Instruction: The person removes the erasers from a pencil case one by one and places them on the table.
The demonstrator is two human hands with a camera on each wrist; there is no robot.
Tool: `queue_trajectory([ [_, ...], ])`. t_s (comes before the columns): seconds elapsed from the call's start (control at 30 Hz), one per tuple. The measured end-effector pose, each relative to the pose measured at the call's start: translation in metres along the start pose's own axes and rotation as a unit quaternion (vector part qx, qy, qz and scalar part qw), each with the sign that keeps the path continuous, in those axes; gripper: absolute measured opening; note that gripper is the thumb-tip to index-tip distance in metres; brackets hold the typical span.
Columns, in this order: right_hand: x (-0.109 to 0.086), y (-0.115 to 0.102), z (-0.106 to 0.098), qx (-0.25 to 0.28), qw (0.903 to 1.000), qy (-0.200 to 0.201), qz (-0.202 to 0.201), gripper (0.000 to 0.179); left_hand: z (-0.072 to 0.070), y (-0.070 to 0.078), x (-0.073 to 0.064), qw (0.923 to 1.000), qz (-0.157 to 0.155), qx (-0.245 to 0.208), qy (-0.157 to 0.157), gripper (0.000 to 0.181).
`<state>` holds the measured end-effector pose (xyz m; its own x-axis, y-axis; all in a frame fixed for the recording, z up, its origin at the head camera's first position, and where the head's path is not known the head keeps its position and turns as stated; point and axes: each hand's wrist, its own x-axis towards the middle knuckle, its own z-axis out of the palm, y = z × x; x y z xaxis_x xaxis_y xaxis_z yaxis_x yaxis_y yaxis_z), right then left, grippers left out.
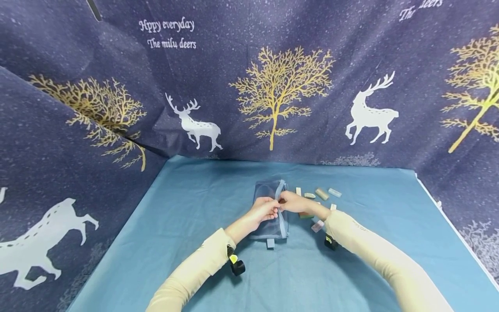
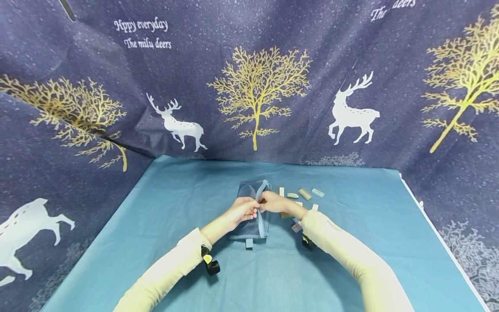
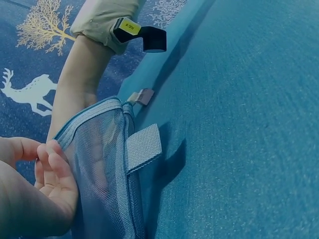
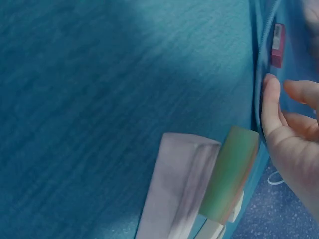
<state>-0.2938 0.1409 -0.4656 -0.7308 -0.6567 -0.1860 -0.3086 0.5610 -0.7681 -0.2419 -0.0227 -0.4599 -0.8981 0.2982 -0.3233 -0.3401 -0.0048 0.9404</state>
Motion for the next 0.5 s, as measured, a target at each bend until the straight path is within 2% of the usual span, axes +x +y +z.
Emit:
queue_trajectory([
  [0.1,0.002,0.000,0.003,-0.001,1.0000,0.000,0.009,0.018,0.000,0.001,-0.001,1.0000,0.003,0.000,0.001,0.005],
  [0.2,0.005,0.000,0.005,-0.012,0.9998,0.001,0.015,0.005,-0.001,0.002,-0.002,1.0000,0.005,-0.001,0.002,0.005],
  [0.33,0.009,0.000,0.007,-0.055,0.9983,0.005,0.016,0.018,-0.001,0.004,-0.004,1.0000,0.005,-0.001,0.000,0.004],
  [0.43,0.012,-0.001,0.007,-0.081,0.9967,0.003,0.010,0.018,-0.001,0.004,-0.005,1.0000,0.006,-0.002,0.000,0.005],
  [0.5,0.014,-0.002,0.006,-0.077,0.9970,-0.005,0.013,0.018,-0.001,0.003,-0.005,1.0000,0.007,-0.003,0.002,0.005],
])
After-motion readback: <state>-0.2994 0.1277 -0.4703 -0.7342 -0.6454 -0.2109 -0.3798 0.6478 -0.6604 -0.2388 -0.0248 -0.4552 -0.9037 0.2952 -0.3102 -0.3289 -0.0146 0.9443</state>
